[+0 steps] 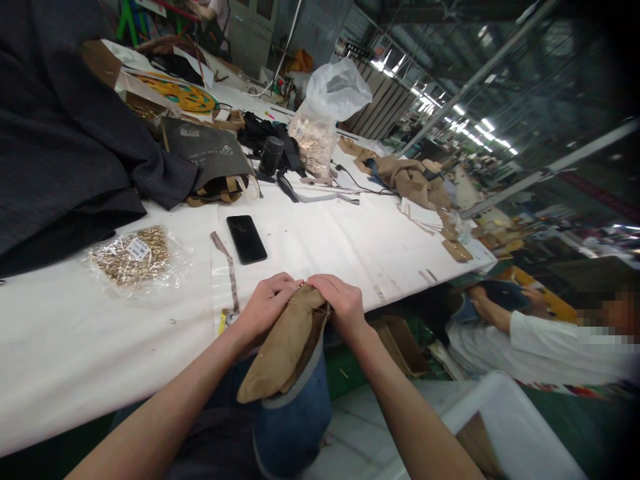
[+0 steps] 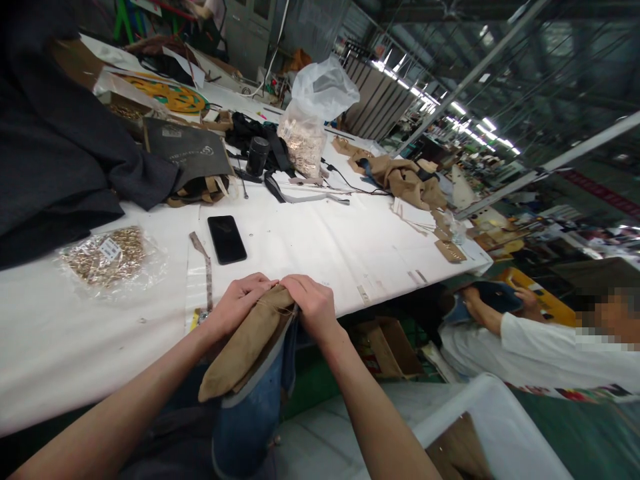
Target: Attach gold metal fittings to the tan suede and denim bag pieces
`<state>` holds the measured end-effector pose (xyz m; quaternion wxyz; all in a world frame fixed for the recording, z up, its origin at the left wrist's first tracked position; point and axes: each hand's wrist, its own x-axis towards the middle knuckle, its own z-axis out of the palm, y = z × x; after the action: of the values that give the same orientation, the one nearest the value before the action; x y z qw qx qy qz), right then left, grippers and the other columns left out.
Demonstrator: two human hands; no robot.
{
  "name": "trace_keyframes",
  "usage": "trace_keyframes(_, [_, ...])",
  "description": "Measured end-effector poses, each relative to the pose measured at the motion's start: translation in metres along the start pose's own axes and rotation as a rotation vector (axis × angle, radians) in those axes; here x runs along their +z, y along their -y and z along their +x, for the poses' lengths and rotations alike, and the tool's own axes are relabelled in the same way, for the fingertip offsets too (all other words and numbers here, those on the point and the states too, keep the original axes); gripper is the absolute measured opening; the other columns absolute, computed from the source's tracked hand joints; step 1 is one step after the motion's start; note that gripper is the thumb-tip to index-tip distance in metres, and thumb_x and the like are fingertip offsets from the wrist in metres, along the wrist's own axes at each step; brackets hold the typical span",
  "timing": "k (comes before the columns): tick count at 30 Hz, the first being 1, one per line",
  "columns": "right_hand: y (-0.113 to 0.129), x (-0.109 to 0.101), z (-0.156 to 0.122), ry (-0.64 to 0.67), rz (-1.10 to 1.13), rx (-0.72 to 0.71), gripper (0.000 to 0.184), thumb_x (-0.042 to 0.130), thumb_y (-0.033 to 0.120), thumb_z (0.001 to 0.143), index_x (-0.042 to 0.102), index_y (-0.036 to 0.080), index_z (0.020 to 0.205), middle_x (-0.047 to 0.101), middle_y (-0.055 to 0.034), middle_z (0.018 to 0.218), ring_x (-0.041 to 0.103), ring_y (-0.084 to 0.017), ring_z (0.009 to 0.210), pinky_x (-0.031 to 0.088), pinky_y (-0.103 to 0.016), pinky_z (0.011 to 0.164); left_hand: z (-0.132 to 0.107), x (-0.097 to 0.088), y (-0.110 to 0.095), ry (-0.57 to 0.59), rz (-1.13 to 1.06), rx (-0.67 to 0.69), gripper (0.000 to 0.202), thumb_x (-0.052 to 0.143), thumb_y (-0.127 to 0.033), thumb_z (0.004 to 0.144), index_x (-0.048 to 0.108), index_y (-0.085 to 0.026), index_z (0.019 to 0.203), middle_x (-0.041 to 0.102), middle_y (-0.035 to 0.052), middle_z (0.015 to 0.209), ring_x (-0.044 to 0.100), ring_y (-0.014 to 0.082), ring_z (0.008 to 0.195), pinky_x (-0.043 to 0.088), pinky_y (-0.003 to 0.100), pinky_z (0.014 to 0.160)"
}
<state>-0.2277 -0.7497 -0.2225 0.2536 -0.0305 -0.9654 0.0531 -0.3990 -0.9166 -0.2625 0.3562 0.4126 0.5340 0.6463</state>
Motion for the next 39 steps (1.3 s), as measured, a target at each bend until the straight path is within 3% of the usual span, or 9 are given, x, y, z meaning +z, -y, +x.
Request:
trace_keyframes(7, [-0.007, -0.01, 0.039, 0.268, 0.003, 0.006, 0.021, 0.059, 0.024, 0.109, 0.079, 0.02, 0.115, 0.076, 0.0006, 0.117, 0.07, -0.004, 0.107, 0.052, -0.015, 0.093, -0.008, -0.009, -0.006, -0.065, 0.029, -0.125, 0.046, 0.052, -0.053, 0.114, 0.083, -0.02, 0.102, 0.082, 0.0076, 0.11, 0.071, 0.0304, 0.112, 0.048, 0.039, 0.102])
trace_keyframes(12, [-0.007, -0.011, 0.07, 0.393, -0.165, -0.043, 0.026, 0.058, 0.02, 0.107, 0.078, 0.025, 0.122, 0.075, 0.0, 0.12, 0.068, -0.006, 0.103, 0.046, -0.021, 0.086, -0.031, -0.042, -0.028, -0.215, 0.117, -0.171, 0.038, 0.061, -0.05, 0.109, 0.083, -0.02, 0.104, 0.084, 0.0076, 0.109, 0.076, 0.0302, 0.103, 0.054, 0.039, 0.094])
trace_keyframes(15, [0.006, -0.004, 0.088, 0.372, -0.267, -0.047, 0.052, 0.055, 0.013, 0.103, 0.066, 0.031, 0.151, 0.072, -0.0036, 0.132, 0.067, -0.012, 0.114, 0.047, -0.03, 0.111, -0.053, -0.071, -0.049, -0.258, 0.208, -0.168, 0.032, 0.064, -0.047, 0.107, 0.084, -0.022, 0.107, 0.083, 0.0056, 0.102, 0.077, 0.0275, 0.095, 0.055, 0.038, 0.087])
trace_keyframes(18, [0.029, -0.008, 0.103, 0.291, -0.332, 0.083, 0.093, 0.075, 0.023, 0.093, 0.036, 0.024, 0.176, 0.061, -0.0133, 0.15, 0.06, -0.026, 0.135, 0.031, -0.053, 0.138, -0.076, -0.102, -0.074, -0.327, 0.399, -0.161, 0.034, 0.07, -0.05, 0.103, 0.085, -0.024, 0.117, 0.084, 0.0061, 0.114, 0.078, 0.0293, 0.101, 0.057, 0.04, 0.094])
trace_keyframes(25, [0.044, -0.02, 0.088, 0.103, -0.474, 0.421, 0.134, 0.096, 0.051, 0.08, 0.015, 0.018, 0.181, 0.034, -0.0249, 0.172, 0.041, -0.041, 0.156, 0.028, -0.068, 0.137, -0.103, -0.181, -0.089, -0.502, 0.813, -0.151, 0.049, 0.069, -0.067, 0.098, 0.081, -0.031, 0.13, 0.083, 0.0041, 0.127, 0.077, 0.0349, 0.115, 0.061, 0.048, 0.101])
trace_keyframes(27, [0.04, -0.021, 0.078, 0.135, -0.441, 0.514, 0.137, 0.091, 0.066, 0.08, 0.015, 0.013, 0.18, 0.042, -0.0282, 0.165, 0.048, -0.042, 0.147, 0.035, -0.07, 0.132, -0.101, -0.2, -0.091, -0.44, 0.948, -0.069, 0.048, 0.065, -0.062, 0.101, 0.079, -0.027, 0.132, 0.08, 0.007, 0.135, 0.075, 0.0355, 0.123, 0.06, 0.049, 0.108])
trace_keyframes(30, [0.038, -0.022, 0.07, 0.222, -0.397, 0.577, 0.136, 0.082, 0.08, 0.082, 0.014, 0.014, 0.181, 0.046, -0.0271, 0.161, 0.051, -0.043, 0.145, 0.039, -0.07, 0.128, -0.087, -0.228, -0.107, -0.152, 1.214, 0.074, 0.043, 0.057, -0.048, 0.107, 0.077, -0.02, 0.133, 0.075, 0.0124, 0.143, 0.069, 0.0362, 0.134, 0.052, 0.051, 0.12])
trace_keyframes(35, [0.041, -0.019, 0.07, 0.241, -0.414, 0.473, 0.122, 0.071, 0.077, 0.09, 0.017, 0.017, 0.181, 0.041, -0.0265, 0.166, 0.052, -0.041, 0.147, 0.042, -0.063, 0.128, -0.054, -0.272, -0.138, 0.05, 1.396, -0.097, 0.034, 0.052, -0.029, 0.103, 0.083, -0.023, 0.116, 0.081, 0.0121, 0.119, 0.073, 0.0324, 0.113, 0.054, 0.044, 0.105])
trace_keyframes(39, [0.048, -0.018, 0.071, 0.265, -0.406, 0.459, 0.113, 0.069, 0.071, 0.093, 0.019, 0.019, 0.18, 0.041, -0.0232, 0.168, 0.051, -0.04, 0.148, 0.043, -0.065, 0.127, -0.048, -0.285, -0.129, 0.14, 1.479, -0.22, 0.03, 0.054, -0.022, 0.099, 0.083, -0.021, 0.099, 0.079, 0.0147, 0.102, 0.073, 0.0312, 0.096, 0.053, 0.042, 0.089])
